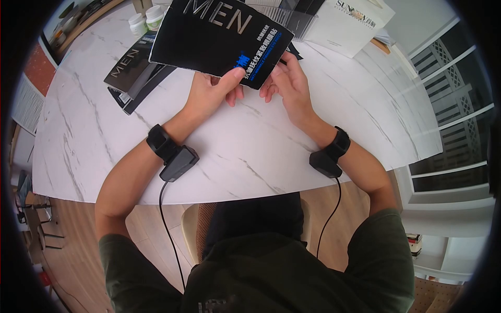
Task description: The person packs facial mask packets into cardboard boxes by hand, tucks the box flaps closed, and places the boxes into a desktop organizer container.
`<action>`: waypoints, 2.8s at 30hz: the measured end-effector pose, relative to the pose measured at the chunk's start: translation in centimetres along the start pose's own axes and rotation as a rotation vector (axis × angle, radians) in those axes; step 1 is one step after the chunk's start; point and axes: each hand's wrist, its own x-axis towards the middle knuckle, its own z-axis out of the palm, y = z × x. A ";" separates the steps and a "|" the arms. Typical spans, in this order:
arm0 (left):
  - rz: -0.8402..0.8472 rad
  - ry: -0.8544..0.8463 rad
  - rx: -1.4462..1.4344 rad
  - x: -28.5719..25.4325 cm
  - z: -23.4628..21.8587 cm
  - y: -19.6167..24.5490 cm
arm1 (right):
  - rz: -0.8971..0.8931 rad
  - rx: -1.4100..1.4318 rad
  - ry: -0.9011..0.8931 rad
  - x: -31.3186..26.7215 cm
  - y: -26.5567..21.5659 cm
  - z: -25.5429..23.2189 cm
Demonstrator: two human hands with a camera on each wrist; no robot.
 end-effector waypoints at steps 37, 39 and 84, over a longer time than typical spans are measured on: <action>-0.067 -0.056 0.137 -0.1 -0.1 0.4 | -0.133 -0.153 0.046 0.0 0.5 -0.1; -0.062 -0.049 0.097 -0.1 -0.1 0.2 | -0.122 -0.148 0.055 0.0 0.5 -0.2; 0.289 0.186 0.173 -0.3 -0.1 -0.5 | 0.320 0.364 -0.158 0.6 0.0 -0.1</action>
